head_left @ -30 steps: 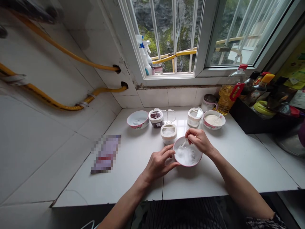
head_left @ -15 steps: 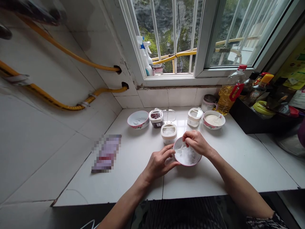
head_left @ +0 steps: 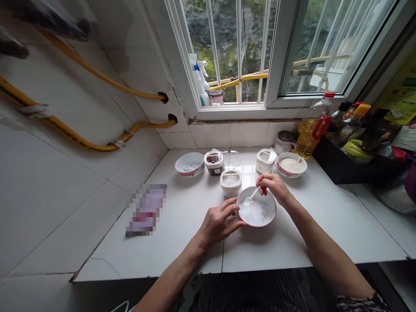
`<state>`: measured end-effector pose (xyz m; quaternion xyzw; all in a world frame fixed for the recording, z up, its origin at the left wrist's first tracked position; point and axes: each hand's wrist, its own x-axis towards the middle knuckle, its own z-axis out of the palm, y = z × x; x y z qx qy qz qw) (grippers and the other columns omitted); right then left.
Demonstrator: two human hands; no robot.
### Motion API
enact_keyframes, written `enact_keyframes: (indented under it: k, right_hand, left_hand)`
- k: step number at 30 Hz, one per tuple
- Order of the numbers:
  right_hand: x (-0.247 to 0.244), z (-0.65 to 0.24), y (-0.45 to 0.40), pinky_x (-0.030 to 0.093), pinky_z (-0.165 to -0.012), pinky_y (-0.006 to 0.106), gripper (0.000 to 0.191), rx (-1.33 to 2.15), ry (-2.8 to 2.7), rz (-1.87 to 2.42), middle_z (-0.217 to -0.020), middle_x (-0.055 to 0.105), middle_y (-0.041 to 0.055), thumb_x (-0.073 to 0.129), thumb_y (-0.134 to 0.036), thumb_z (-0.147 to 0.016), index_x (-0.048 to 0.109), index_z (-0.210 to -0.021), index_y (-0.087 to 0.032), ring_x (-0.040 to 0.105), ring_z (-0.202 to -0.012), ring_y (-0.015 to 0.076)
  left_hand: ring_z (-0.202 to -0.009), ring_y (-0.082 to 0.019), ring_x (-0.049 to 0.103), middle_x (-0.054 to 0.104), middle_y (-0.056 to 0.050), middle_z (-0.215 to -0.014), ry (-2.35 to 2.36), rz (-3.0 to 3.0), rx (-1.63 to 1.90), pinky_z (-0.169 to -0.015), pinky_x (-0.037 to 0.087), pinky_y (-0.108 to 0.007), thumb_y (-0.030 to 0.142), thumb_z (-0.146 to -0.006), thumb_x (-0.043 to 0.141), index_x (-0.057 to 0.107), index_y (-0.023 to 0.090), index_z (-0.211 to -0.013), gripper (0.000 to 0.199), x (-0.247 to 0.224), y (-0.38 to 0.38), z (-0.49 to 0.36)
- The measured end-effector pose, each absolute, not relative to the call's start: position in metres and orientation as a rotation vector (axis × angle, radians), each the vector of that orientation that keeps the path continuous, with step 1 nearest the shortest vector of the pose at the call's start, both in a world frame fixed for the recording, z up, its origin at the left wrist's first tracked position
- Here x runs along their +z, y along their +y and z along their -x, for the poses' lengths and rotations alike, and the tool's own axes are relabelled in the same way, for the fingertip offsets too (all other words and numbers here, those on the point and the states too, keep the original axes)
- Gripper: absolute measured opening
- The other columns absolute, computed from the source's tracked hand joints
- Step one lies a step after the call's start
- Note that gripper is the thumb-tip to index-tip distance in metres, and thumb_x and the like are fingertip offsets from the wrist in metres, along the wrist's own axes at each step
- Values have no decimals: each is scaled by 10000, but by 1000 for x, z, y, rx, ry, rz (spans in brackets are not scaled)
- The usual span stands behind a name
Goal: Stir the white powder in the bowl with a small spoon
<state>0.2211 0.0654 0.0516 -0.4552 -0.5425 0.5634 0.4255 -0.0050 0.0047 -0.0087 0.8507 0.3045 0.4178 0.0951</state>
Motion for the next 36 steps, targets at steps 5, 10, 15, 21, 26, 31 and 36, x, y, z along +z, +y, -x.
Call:
enact_keyframes:
  k: [5,10,15,21,26,31,36]
  right_hand:
    - [51,-223,68,388,-509,255,117,1450,-1255,1084,-485,612,11,603,-260,-591,659,-631,-164,515,-487,122]
    - [45,-218,67,493,-650,303,225,1335,-1264,976,-705,724,49,702,-363,-716,669,-829,-170,603,-614,145]
    - [41,-209,59,529,-798,383,182,861,-1589,961,-894,743,81,560,-350,-919,643,-974,-197,680,-792,200]
    - [48,-207,50,420,-999,465,216,330,-1985,895,-809,744,51,455,-168,-944,664,-969,-215,676,-760,197]
    - [55,-216,50,498,-722,331,173,596,-1724,1023,-742,714,50,481,-211,-890,653,-875,-198,653,-709,193]
    - [56,-226,57,404,-575,268,172,668,-1838,1160,-538,584,-13,465,-136,-733,600,-651,-204,531,-534,142]
    - [52,-218,56,410,-686,296,198,580,-2017,1159,-544,616,-5,468,-113,-707,597,-591,-209,520,-574,149]
  left_hand:
    - [-607,-113,685,701,-163,-1175,917,-2520,1233,-579,598,-248,485,-954,601,603,171,-1014,319,-9,5,5]
    - [-593,-112,685,707,-159,-1147,922,-2531,1256,-562,590,-234,495,-954,593,599,167,-1015,334,-8,4,4]
    - [-588,-115,689,707,-167,-1157,919,-2526,1270,-567,594,-243,487,-952,601,600,165,-1029,331,-7,4,3]
    - [-578,-120,688,708,-172,-1147,913,-2539,1289,-544,589,-243,496,-957,587,589,162,-1020,340,-7,4,3]
    - [-605,-121,690,705,-171,-1162,911,-2525,1265,-581,601,-253,470,-951,608,595,162,-1019,315,-7,4,4]
    - [-619,-118,681,696,-170,-1190,895,-2523,1242,-589,605,-258,450,-949,621,596,162,-1017,298,-8,4,4]
    - [-617,-116,678,699,-164,-1176,902,-2519,1251,-583,606,-263,454,-947,624,607,159,-1018,303,-10,5,4]
